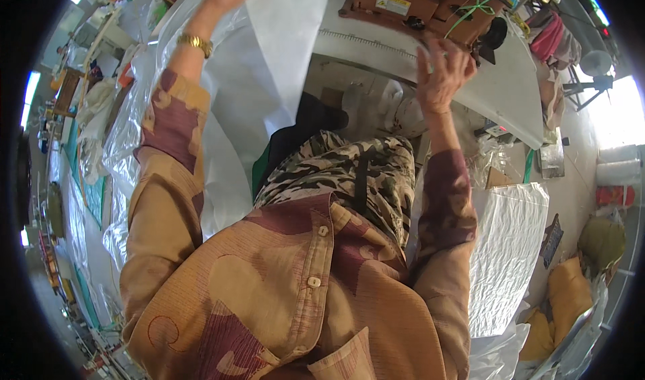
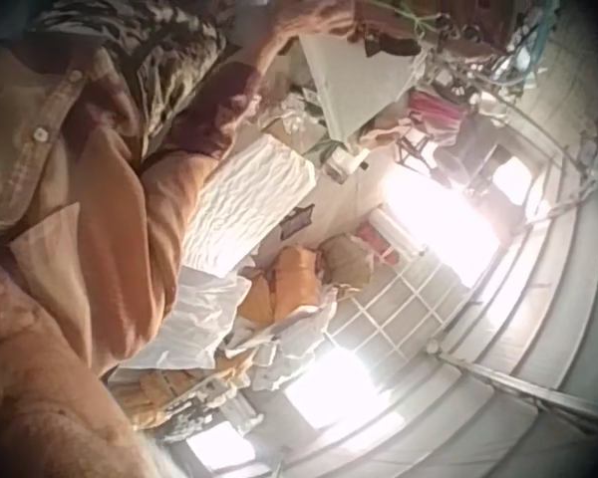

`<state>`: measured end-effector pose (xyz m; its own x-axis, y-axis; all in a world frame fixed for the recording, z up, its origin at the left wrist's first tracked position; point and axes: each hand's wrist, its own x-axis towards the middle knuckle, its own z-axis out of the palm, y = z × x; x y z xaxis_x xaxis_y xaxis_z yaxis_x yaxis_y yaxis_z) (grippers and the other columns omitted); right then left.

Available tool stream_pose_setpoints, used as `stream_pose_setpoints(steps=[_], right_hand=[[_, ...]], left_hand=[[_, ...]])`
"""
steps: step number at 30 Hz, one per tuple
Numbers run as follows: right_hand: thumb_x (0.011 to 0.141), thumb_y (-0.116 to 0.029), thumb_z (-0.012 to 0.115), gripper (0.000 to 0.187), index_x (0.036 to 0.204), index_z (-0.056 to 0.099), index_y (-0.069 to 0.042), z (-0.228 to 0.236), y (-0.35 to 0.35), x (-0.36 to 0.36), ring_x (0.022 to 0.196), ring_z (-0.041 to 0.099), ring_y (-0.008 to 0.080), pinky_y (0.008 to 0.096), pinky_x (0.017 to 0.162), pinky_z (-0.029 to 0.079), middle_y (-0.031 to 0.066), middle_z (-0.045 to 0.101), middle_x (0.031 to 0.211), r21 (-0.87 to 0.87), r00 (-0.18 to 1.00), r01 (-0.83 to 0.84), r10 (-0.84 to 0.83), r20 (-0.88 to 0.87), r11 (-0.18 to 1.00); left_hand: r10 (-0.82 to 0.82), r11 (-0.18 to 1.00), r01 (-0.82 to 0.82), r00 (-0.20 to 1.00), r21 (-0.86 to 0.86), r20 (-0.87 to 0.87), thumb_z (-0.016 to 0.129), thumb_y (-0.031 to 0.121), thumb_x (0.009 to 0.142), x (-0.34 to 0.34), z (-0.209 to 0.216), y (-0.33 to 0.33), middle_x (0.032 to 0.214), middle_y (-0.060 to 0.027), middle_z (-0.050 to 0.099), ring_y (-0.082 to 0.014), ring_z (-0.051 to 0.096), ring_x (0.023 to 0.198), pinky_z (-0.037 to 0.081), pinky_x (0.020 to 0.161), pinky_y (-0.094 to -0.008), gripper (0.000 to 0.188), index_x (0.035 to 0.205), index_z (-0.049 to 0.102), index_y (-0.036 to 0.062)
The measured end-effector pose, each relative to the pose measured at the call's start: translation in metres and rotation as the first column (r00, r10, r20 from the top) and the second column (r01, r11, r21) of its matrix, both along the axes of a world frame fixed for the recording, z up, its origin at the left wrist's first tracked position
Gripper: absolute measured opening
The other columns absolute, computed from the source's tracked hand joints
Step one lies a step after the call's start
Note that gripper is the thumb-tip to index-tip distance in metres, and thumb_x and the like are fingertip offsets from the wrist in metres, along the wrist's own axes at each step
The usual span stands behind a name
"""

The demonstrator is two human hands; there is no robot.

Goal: The person threads a sewing machine and sews a white plastic bag. They fold, align, and feed the bag through the machine, sewing along its edges to create seams.

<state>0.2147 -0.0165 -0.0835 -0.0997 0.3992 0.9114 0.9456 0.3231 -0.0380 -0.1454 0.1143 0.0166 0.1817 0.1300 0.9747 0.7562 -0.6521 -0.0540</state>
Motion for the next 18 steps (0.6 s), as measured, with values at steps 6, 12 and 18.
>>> stream_pose_setpoints(steps=[6,12,18], right_hand=[[0.087,-0.017,0.056,0.015,0.096,0.065,-0.010,-0.100,-0.057,-0.077,0.087,0.061,0.0339,0.0436,0.075,0.049,0.0135,0.064,0.093,-0.765,0.873,-0.382,0.473,-0.116,0.518],[0.086,-0.014,0.054,0.044,0.129,0.047,-0.007,-0.200,-0.080,-0.117,0.101,0.061,0.0396,0.0494,0.085,0.047,0.0223,0.064,0.103,-0.920,0.835,-0.373,0.475,-0.276,0.121],[0.082,-0.009,0.057,0.040,0.121,0.050,-0.004,-0.243,-0.069,-0.118,0.097,0.059,0.0448,0.0502,0.081,0.047,0.0257,0.063,0.100,-0.916,0.841,-0.392,0.438,-0.319,0.086]], left_hand=[[-0.551,0.589,0.174,0.801,-0.789,-0.234,0.057,0.012,0.088,0.065,-0.052,-0.218,0.091,-0.0102,0.062,-0.0287,0.064,0.086,0.052,0.067,-0.0397,0.011,0.097,0.060,0.0054],[-0.155,0.671,-0.121,0.942,-0.731,-0.299,0.050,0.004,0.086,0.023,-0.232,-0.193,0.114,-0.0192,0.058,-0.0367,0.055,0.111,0.048,0.087,-0.0482,0.034,0.118,0.060,0.0049],[0.084,0.441,-0.447,0.884,-0.778,-0.460,0.048,0.008,0.089,-0.051,-0.195,-0.128,0.112,-0.0210,0.060,-0.0367,0.055,0.110,0.047,0.091,-0.0439,0.023,0.107,0.060,0.0005]])
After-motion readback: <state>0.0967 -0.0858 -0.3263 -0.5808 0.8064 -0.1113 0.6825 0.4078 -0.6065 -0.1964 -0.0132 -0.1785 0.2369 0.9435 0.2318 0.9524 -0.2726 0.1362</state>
